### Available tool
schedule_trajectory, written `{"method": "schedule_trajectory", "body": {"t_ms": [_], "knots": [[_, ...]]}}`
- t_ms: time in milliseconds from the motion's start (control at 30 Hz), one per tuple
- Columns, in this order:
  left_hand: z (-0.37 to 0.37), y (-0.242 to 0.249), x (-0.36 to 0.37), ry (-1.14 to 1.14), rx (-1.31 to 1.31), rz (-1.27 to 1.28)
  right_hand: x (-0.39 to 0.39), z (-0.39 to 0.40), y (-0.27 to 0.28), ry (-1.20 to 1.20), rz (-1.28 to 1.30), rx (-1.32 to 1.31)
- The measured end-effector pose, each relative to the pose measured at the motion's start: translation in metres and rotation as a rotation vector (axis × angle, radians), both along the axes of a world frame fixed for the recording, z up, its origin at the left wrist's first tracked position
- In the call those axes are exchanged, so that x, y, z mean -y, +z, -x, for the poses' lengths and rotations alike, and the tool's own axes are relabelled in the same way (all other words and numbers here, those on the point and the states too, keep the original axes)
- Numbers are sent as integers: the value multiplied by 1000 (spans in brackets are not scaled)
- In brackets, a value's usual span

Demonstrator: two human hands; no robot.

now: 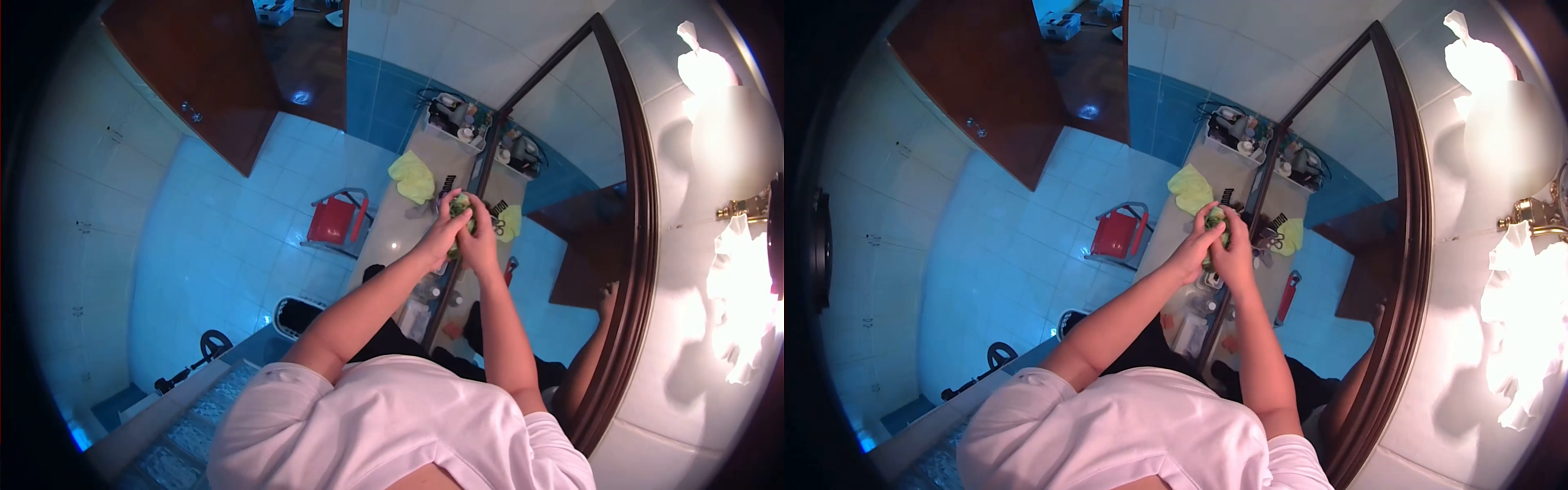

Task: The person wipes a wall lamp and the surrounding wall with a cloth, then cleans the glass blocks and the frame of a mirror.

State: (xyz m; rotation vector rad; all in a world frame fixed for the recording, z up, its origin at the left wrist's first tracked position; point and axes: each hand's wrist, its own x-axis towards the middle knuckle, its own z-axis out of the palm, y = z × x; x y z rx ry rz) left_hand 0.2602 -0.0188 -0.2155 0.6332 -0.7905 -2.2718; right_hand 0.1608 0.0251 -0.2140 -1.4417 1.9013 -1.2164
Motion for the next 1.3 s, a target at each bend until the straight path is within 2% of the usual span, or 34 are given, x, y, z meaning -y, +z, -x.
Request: {"method": "schedule_trajectory", "body": {"t_ms": [67,100,200,267,333,367,467,567,633,700,833,867,933,1033,1233,1300], "knots": [[-6,-4,4,14,61,-103,4,-10,-2,101,118,-181],[-9,-7,7,20,89,-153,2,-12,4,174,-47,141],[-22,-29,18,39,24,-349,6,-4,20,198,-277,637],[-19,-51,19,68,47,-417,11,5,5,210,-380,589],[-8,-71,18,98,136,-424,18,4,-3,323,-406,374],[-3,-84,20,98,84,-465,21,9,-18,389,-327,175],[-5,-93,28,87,75,-556,33,11,-16,486,-411,245],[-10,-118,41,14,-47,-648,50,14,-22,516,-466,281],[-15,-119,54,-8,-83,-585,69,5,-5,397,-596,241],[-22,-116,70,-57,-100,-516,80,6,-28,349,-442,92],[-34,-91,106,-44,61,-520,110,17,-33,289,-367,31],[-38,-105,110,16,61,-457,117,23,-32,228,-377,-12],[-53,-150,124,138,65,-325,134,42,-44,57,-226,18],[-88,-186,131,223,90,-336,167,61,-39,-110,-225,64],[-129,-236,138,420,293,-645,209,87,-47,-121,-102,164],[-143,-252,133,463,315,-647,210,95,-43,-137,-80,124]]}}
